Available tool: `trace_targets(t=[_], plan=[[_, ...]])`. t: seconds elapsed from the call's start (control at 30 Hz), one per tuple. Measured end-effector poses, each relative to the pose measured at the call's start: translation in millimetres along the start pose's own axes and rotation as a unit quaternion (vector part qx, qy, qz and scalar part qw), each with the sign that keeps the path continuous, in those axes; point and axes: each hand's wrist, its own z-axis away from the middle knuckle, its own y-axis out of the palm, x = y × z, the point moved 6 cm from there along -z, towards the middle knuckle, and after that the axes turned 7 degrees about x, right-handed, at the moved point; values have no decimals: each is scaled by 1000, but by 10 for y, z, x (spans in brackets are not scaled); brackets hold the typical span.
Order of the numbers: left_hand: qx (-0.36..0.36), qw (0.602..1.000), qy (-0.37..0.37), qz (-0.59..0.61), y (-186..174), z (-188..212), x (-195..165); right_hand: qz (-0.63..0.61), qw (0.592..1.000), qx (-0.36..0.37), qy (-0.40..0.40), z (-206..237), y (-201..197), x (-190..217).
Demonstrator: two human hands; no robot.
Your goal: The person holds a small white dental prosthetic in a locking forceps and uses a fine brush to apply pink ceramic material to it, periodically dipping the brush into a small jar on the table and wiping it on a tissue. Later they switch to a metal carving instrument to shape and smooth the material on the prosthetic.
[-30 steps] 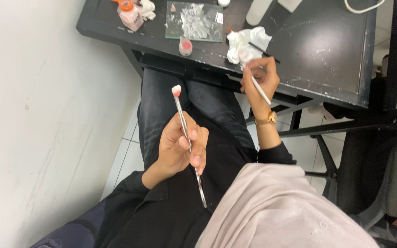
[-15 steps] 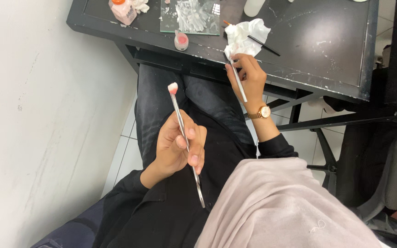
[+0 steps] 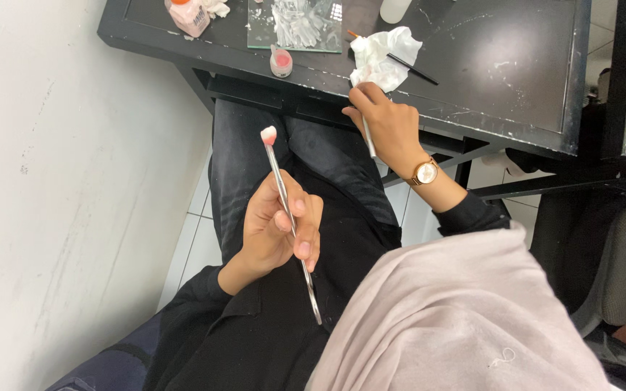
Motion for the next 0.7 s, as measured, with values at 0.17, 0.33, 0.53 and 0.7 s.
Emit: trace_targets(t=[0.17,0.33,0.53,0.7], plan=[[7,1000,3,5,5,-8,-8,31,998,55,15,-27,106,19],[9,1000,11,0,4,3,-41,19,999,42,25,-4,183,13],[15,1000,12,0,11,-8,-27,-42,998,49,20,125,251,26],[0,1000,3,-5,18,24,-33,-59,993,97,26,160,181,44]])
